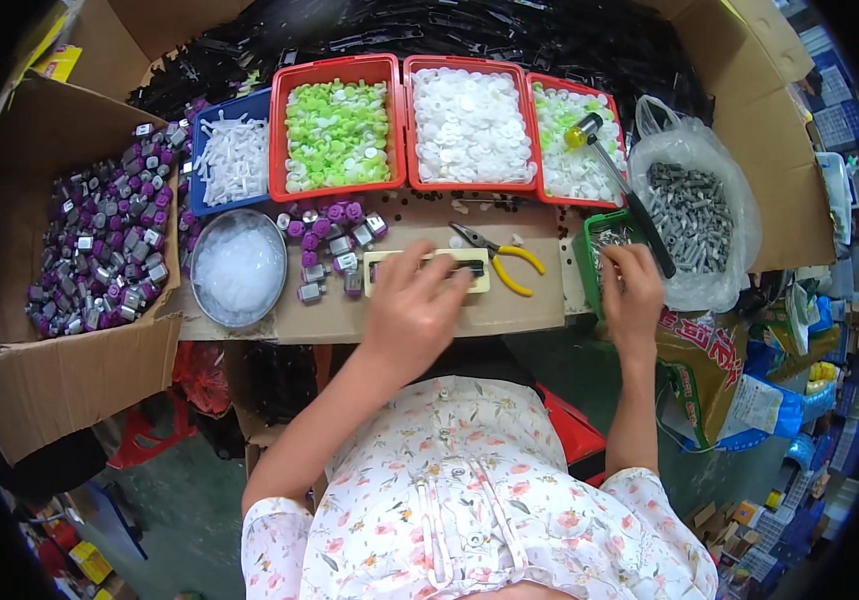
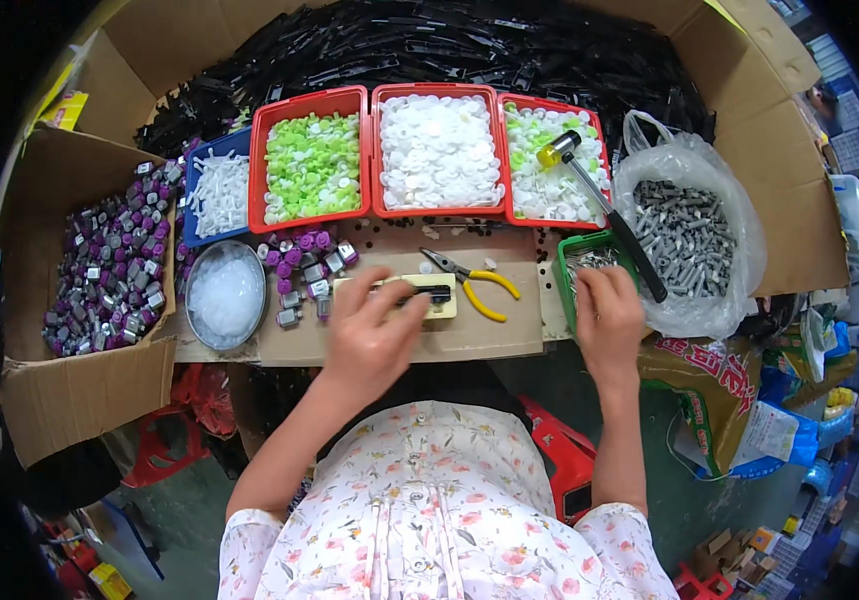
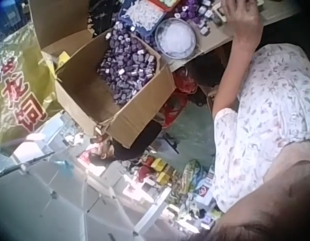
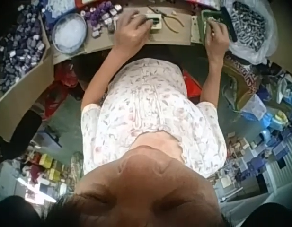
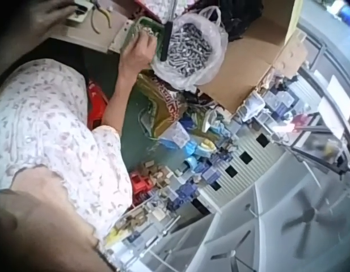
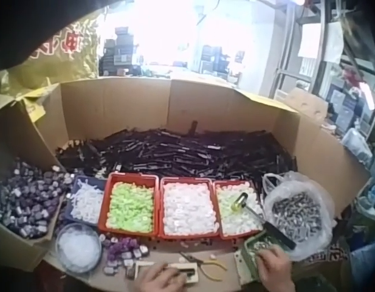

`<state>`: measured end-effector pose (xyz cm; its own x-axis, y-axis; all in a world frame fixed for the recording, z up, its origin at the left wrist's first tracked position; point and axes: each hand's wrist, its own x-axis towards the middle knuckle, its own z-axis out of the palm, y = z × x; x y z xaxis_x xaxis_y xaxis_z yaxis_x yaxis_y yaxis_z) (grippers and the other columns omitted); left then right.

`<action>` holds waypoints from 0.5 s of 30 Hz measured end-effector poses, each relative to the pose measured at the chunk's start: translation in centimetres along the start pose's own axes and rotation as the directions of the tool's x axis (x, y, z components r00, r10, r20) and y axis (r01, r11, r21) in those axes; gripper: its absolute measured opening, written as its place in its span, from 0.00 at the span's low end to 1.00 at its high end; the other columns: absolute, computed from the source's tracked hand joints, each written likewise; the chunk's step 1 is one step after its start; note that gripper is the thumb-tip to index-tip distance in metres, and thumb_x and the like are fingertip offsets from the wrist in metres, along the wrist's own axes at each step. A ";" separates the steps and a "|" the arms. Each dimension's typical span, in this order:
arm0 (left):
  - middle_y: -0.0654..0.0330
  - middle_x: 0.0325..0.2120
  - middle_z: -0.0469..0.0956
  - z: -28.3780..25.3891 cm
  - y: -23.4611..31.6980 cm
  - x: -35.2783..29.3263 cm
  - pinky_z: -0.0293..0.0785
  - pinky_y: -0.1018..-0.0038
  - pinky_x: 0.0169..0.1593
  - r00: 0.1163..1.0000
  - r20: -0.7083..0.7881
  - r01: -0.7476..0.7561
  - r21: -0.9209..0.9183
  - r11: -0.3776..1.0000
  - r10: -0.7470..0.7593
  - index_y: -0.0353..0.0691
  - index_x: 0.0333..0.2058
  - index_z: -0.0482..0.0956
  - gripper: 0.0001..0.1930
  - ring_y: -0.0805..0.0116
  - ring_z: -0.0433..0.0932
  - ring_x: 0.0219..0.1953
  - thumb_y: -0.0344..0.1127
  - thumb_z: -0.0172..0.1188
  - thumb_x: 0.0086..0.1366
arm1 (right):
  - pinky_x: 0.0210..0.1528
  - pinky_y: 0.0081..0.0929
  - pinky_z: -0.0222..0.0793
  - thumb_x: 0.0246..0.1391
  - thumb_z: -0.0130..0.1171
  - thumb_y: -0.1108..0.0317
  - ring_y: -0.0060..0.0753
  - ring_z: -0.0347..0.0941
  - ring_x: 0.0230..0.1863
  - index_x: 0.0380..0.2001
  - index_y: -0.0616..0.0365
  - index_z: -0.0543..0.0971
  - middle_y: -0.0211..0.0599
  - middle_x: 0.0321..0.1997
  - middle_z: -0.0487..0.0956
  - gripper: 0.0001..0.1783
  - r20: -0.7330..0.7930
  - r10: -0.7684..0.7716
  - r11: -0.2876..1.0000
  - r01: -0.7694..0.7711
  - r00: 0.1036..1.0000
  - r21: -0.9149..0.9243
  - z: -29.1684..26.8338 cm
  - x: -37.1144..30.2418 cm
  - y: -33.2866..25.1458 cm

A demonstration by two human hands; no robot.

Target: Assemble small plastic and metal components at a workbench in a factory environment.

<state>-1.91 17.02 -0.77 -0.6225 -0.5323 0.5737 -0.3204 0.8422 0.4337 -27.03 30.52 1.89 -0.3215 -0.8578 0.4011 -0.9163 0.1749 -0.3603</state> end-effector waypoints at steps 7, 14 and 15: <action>0.57 0.32 0.78 6.2 2.2 4.4 0.64 0.66 0.46 0.953 0.304 -0.085 0.292 0.953 -0.008 0.37 0.30 0.84 0.09 0.59 0.71 0.43 0.33 0.62 0.51 | 0.41 0.42 0.68 0.54 0.60 0.76 0.51 0.73 0.38 0.36 0.66 0.79 0.45 0.34 0.74 0.06 0.077 0.153 0.969 -0.134 0.985 -0.210 -1.0 -0.5 2.6; 0.60 0.31 0.76 7.1 3.0 5.8 0.63 0.69 0.47 0.877 0.466 -0.067 0.359 0.931 -0.116 0.43 0.23 0.84 0.03 0.63 0.71 0.43 0.30 0.63 0.47 | 0.38 0.42 0.68 0.52 0.61 0.77 0.50 0.73 0.36 0.32 0.66 0.79 0.45 0.32 0.74 0.04 0.115 0.147 0.973 -0.122 0.982 -0.197 -1.2 -0.2 3.3; 0.60 0.31 0.76 7.2 2.8 5.7 0.63 0.69 0.47 0.876 0.468 -0.069 0.359 0.931 -0.116 0.43 0.23 0.84 0.03 0.63 0.71 0.43 0.30 0.63 0.47 | 0.36 0.40 0.67 0.52 0.60 0.77 0.51 0.74 0.33 0.33 0.66 0.79 0.45 0.32 0.74 0.04 0.101 0.109 0.978 -0.089 0.989 -0.186 -1.2 -0.2 3.4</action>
<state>-11.50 16.97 -1.25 -0.8426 -0.5234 0.1269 -0.5116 0.8515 0.1148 -30.37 31.89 1.62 -0.3937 -0.8780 0.2723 -0.9125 0.3375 -0.2312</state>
